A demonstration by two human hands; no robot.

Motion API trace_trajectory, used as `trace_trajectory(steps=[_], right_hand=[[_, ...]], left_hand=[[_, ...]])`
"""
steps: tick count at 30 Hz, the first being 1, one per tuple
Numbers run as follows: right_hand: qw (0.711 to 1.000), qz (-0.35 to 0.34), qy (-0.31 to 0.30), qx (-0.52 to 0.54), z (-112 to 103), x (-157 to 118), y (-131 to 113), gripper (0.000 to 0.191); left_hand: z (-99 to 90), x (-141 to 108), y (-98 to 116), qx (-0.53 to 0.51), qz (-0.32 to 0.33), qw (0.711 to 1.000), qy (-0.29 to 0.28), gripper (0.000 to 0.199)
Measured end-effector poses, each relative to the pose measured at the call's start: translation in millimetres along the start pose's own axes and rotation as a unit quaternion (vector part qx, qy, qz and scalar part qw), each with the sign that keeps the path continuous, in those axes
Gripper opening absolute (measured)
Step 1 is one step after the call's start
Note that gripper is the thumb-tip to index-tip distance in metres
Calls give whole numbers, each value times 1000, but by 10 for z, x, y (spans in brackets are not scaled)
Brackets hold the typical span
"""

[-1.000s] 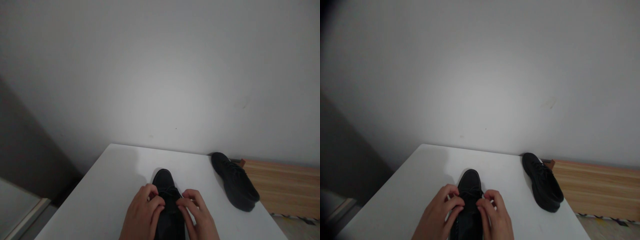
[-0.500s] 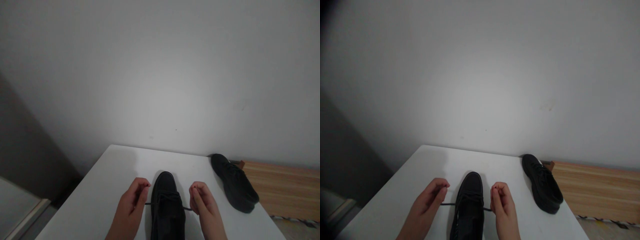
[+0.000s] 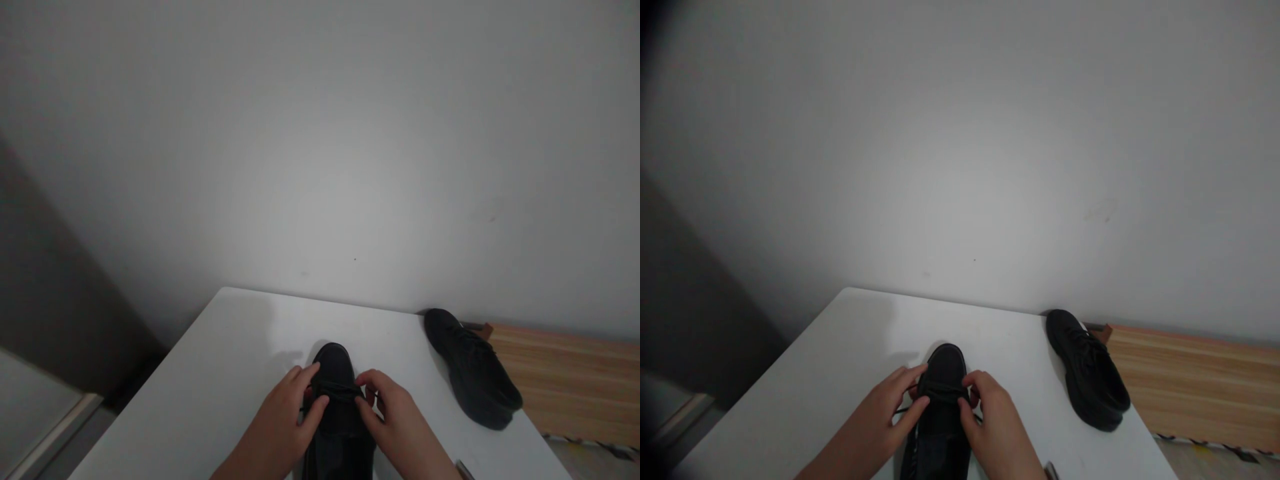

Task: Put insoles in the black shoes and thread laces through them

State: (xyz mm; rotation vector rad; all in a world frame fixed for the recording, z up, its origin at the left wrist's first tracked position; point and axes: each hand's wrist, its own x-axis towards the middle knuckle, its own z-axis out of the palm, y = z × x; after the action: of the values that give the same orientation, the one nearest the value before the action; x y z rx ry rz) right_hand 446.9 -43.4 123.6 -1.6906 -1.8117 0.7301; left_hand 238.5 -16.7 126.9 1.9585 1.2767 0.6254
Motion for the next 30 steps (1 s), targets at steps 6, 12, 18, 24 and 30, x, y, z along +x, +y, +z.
trace_trajectory(steps=[6, 12, 18, 24, 30], right_hand=[[997, -55, 14, -56, 90, -27, -56, 25], [996, -84, 7, -21, 38, -80, -76, 27], [996, -52, 32, -67, 28, -163, 55, 25], [988, -40, 45, -143, 84, -164, 62, 12], [970, -87, 83, -212, 110, -103, -16, 24]], left_hand=[[33, -3, 10, 7, 44, 999, 6, 14], [61, -10, 40, 9, 49, 999, 14, 11], [48, -65, 3, 74, 21, 997, 6, 11], [-44, -65, 90, 119, -1, 993, -22, 12], [-69, -78, 128, 131, -5, 991, -17, 6]])
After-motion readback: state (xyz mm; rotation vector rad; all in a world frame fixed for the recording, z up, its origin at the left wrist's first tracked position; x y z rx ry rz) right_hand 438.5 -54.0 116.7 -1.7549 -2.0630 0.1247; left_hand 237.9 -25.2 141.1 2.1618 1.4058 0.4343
